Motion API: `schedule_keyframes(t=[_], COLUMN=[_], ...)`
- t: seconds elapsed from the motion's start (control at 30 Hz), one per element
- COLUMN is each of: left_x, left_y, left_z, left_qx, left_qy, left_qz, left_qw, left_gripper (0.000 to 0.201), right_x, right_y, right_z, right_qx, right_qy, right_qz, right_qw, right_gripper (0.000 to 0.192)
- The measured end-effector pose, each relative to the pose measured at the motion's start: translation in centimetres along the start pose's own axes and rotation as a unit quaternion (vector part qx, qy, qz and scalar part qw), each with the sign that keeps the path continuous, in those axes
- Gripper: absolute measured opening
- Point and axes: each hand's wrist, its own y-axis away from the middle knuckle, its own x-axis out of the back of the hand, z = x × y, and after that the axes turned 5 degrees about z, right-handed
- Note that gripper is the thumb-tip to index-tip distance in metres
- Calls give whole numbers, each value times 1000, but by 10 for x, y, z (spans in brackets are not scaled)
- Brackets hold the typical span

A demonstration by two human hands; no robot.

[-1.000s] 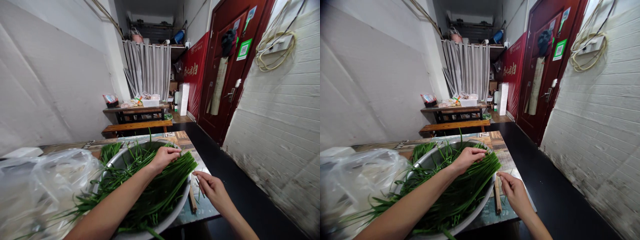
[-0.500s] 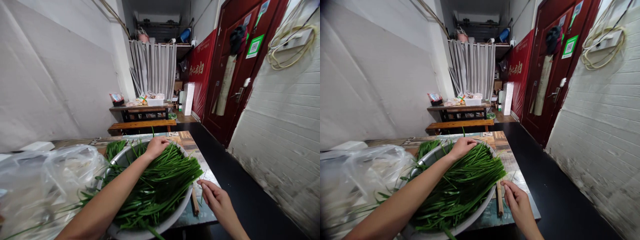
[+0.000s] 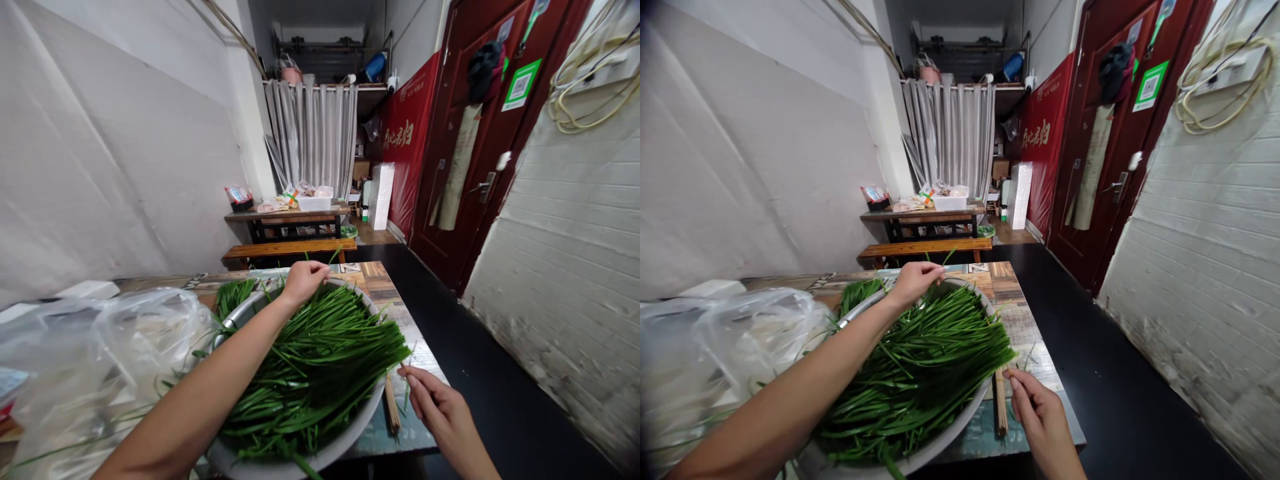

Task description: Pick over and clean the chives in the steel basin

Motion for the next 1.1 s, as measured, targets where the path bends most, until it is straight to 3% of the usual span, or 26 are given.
schedule_keyframes(t=[0.13,0.23,0.4,0.6,1.1], left_x=[6,-13,-46,-50,-53], left_y=[20,45,70,69,68], left_z=[28,33,26,26,20], left_qx=[37,60,78,75,59], left_qy=[146,133,140,128,117], left_qz=[-47,-110,-134,-148,-121], left_qw=[987,983,978,978,984], left_gripper=[39,29,24,33,30], right_x=[-3,-4,-4,-3,-2], right_y=[-6,-12,-16,-14,-16], right_z=[-8,-14,-14,-12,-6], right_qx=[16,28,29,26,18], right_qy=[8,13,4,-2,1], right_qz=[0,5,12,7,1], right_qw=[1000,1000,999,1000,1000], right_gripper=[42,41,43,43,44])
